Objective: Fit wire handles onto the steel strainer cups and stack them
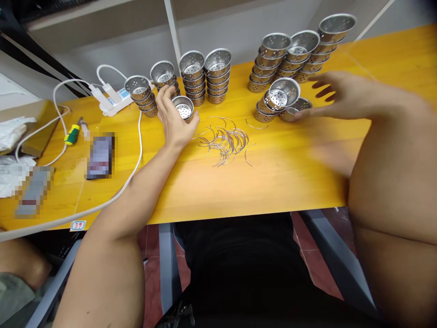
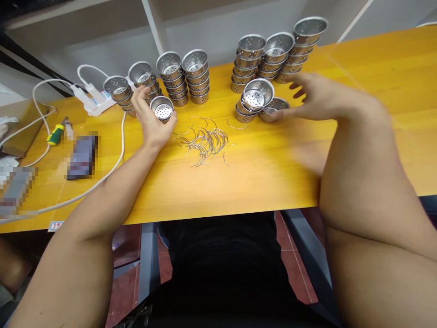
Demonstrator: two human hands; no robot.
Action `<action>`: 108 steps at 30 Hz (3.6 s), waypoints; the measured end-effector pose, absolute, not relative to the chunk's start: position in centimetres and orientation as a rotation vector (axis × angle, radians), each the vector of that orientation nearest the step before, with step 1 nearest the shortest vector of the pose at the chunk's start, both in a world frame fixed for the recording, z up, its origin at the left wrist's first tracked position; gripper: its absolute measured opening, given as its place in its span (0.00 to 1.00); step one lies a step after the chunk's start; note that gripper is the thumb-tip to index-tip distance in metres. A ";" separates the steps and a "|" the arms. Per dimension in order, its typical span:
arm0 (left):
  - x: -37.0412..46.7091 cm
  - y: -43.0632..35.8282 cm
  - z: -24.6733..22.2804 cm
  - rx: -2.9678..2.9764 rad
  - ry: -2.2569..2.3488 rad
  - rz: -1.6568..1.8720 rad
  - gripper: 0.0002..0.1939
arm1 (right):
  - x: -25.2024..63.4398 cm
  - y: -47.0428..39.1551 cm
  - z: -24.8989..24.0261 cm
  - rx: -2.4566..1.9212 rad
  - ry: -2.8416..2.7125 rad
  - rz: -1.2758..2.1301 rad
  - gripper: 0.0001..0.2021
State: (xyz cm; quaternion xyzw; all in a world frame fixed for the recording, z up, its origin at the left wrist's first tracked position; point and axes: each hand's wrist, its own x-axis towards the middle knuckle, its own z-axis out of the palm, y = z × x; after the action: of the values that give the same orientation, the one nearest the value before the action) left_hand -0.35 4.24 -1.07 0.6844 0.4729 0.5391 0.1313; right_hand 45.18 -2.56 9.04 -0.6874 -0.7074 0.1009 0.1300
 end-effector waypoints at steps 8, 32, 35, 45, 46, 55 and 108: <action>-1.7 6.7 -3.7 1.887 1.487 1.515 0.52 | 40.2 -6.0 11.1 -1.277 -1.932 0.072 0.17; 2.7 2.7 -2.7 2.229 0.858 1.170 0.65 | 29.2 -3.7 3.9 -1.107 -2.774 0.252 0.15; 2.2 3.2 -2.9 2.237 0.885 1.217 0.64 | 29.7 -3.5 3.7 -1.040 -2.781 0.282 0.15; 1.5 3.8 -2.5 2.250 1.044 1.297 0.51 | 31.5 -3.0 4.9 -0.839 -2.586 0.419 0.15; 1.5 3.8 -2.6 2.242 1.042 1.292 0.51 | 31.6 -3.1 5.0 -0.846 -2.573 0.427 0.15; 1.6 4.2 -3.3 2.230 0.903 1.255 0.54 | 30.3 -4.4 5.4 -1.024 -2.251 0.487 0.21; 3.7 2.9 -3.8 2.354 0.557 1.167 0.58 | 27.0 -2.8 2.1 -0.995 -1.686 0.642 0.18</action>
State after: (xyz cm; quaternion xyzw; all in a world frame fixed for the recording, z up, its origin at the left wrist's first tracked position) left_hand 3.67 2.92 -3.80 0.8539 0.2021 0.4231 0.2259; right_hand 27.05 -2.81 2.06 -0.4139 -0.7017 0.2673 0.5146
